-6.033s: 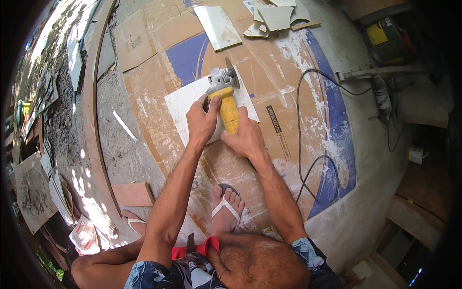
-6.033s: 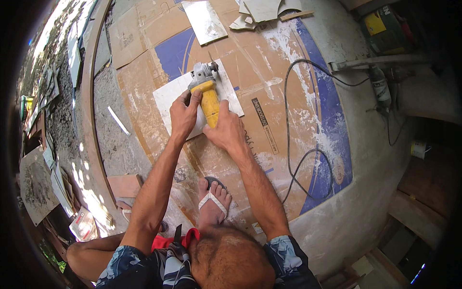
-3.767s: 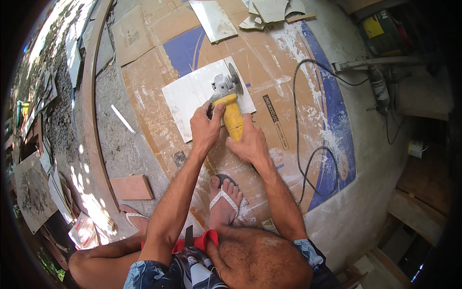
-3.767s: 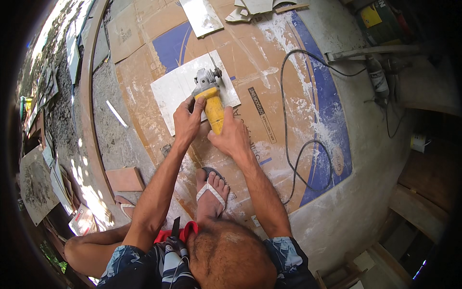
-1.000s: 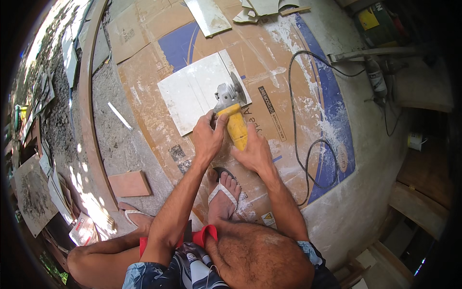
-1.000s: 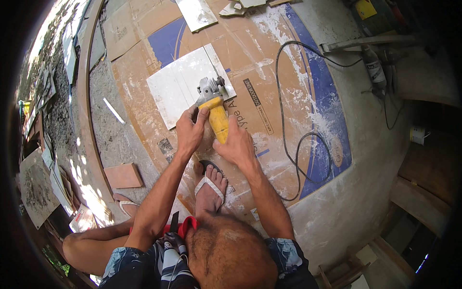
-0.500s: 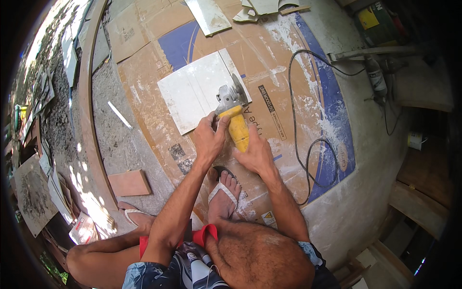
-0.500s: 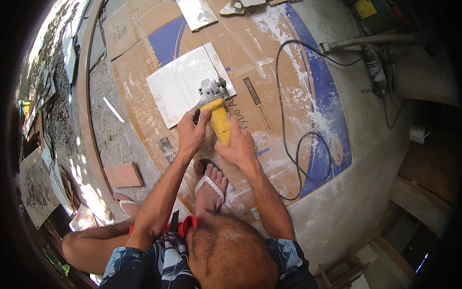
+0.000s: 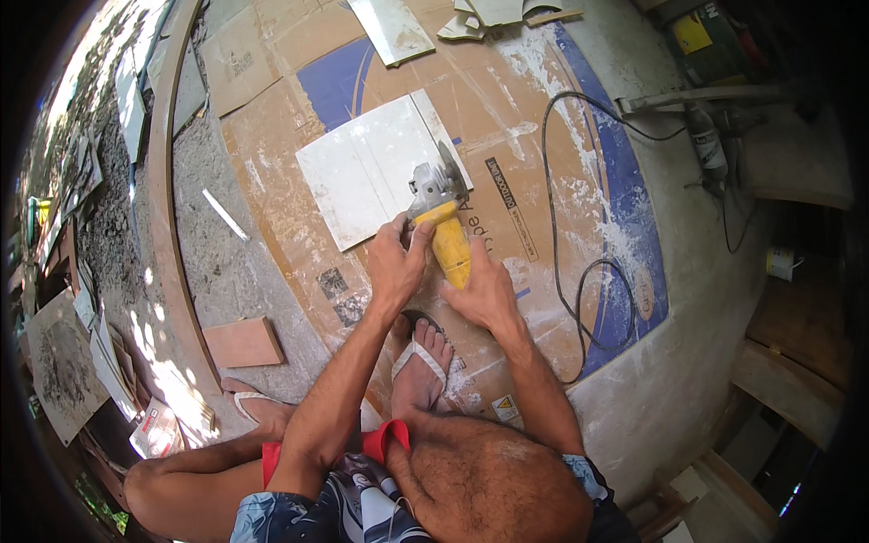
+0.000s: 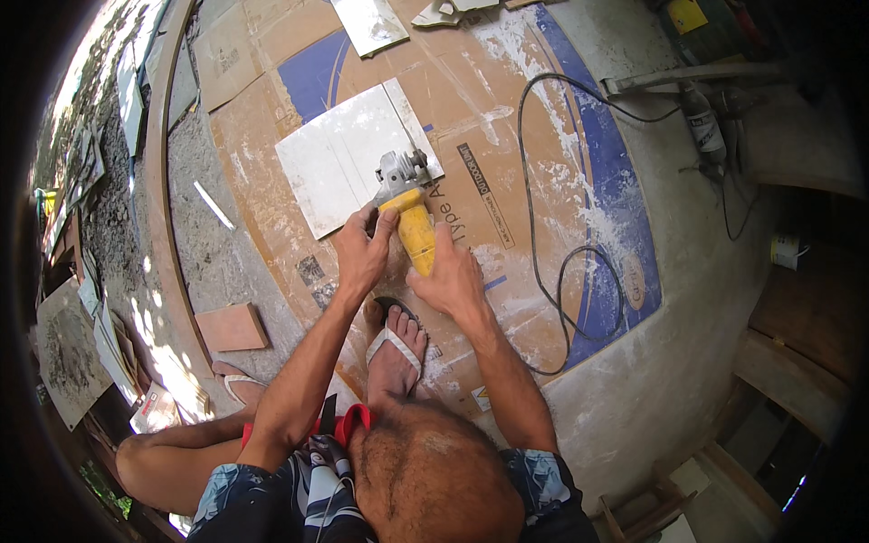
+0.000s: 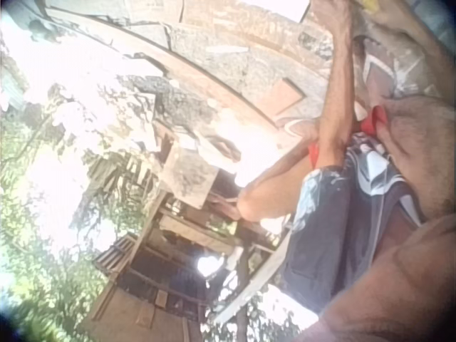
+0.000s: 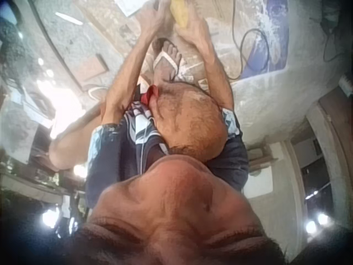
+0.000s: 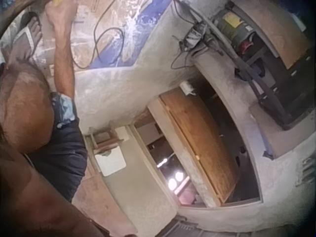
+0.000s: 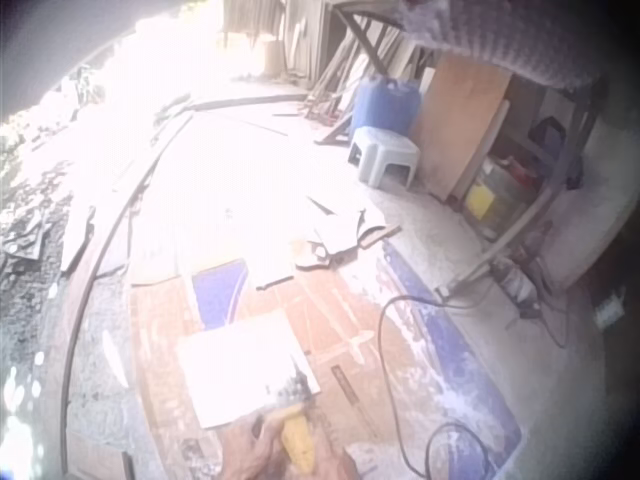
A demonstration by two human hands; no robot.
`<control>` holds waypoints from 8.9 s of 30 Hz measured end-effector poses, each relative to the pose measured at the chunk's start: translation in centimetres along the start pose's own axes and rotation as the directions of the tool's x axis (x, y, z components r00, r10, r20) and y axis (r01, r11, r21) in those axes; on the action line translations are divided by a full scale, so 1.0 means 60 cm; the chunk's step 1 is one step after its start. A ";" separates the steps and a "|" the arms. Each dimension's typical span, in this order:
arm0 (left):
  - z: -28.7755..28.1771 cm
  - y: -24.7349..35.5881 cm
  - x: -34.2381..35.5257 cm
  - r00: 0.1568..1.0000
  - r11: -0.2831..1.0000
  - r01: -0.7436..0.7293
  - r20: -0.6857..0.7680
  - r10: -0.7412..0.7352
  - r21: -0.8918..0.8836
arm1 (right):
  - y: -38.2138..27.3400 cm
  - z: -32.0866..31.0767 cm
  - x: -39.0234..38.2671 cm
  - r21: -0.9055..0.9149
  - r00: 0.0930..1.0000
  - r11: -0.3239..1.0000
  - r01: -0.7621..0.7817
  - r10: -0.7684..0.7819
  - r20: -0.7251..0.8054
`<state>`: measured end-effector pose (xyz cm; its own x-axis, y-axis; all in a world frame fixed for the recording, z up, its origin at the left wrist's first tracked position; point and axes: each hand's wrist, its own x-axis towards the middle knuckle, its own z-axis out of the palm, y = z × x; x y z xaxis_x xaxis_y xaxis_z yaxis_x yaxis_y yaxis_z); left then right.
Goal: The person uses an angle grinder to cut white ceramic tiles on a cardboard-covered floor. They repeatedly position tiles, cut them into smaller pieces, and move the cut pieces aside.
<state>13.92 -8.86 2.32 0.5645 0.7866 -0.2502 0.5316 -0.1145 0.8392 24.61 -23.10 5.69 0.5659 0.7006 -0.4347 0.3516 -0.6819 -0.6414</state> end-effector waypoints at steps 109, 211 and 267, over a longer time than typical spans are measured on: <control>-0.093 -0.002 0.217 0.998 0.912 -0.042 -0.051 0.023 -0.408 | -0.157 0.041 0.194 0.082 0.986 0.990 0.118 -0.107 -0.128; -0.086 -0.008 0.203 0.996 0.984 -0.013 -0.086 -0.003 -0.180 | -0.154 0.041 0.184 0.030 0.998 0.999 0.034 -0.033 -0.046; -0.071 -0.014 0.142 0.995 0.992 -0.028 -0.101 0.015 -0.124 | -0.123 0.049 0.125 0.025 0.998 1.000 0.020 -0.018 -0.062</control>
<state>15.58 0.53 1.52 0.5059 0.8420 -0.1875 0.4333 -0.0601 0.8992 24.06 -12.18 5.30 0.6043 0.6986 -0.3832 0.3442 -0.6626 -0.6652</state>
